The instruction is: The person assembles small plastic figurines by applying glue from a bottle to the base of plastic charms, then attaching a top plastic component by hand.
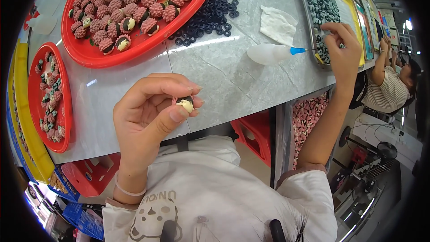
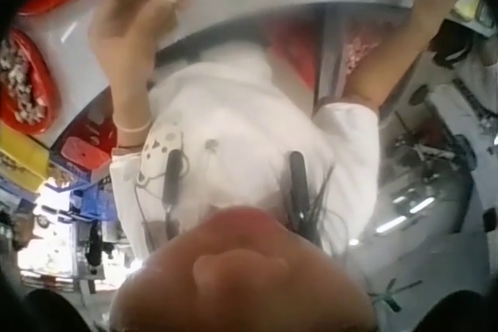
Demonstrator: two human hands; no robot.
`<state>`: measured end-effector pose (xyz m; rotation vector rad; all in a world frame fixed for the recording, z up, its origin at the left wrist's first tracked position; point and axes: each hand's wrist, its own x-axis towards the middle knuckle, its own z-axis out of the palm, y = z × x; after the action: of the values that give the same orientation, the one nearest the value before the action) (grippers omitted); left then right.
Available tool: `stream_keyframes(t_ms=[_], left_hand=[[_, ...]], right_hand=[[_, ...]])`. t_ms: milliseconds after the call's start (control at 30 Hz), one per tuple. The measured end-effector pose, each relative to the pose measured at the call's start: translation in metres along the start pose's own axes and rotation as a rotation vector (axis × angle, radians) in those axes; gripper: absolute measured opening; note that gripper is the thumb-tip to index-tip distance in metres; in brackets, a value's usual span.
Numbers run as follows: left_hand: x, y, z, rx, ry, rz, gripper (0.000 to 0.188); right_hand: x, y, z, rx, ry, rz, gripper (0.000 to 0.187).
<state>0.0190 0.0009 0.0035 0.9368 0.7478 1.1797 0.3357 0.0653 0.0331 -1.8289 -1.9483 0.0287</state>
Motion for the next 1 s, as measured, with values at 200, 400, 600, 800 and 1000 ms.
stream_keyframes(t_ms=[200, 400, 600, 800, 1000], left_hand=[[0.002, 0.000, 0.000, -0.020, -0.019, -0.013, 0.020], [0.003, 0.000, -0.001, -0.008, -0.023, -0.020, 0.021], [0.002, 0.000, 0.000, -0.003, -0.012, -0.003, 0.021], [0.001, 0.000, 0.000, -0.013, -0.008, -0.015, 0.020], [0.001, 0.001, 0.000, -0.014, -0.009, -0.024, 0.019]], right_hand=[[-0.021, 0.008, -0.006, 0.664, 0.123, 0.204, 0.015], [-0.021, -0.004, -0.003, 0.379, -0.048, 0.134, 0.020], [-0.015, -0.012, -0.002, 0.130, -0.121, 0.113, 0.021], [-0.013, -0.009, -0.002, 0.151, -0.134, 0.086, 0.017], [-0.020, -0.002, 0.004, 0.177, -0.066, 0.073, 0.015]])
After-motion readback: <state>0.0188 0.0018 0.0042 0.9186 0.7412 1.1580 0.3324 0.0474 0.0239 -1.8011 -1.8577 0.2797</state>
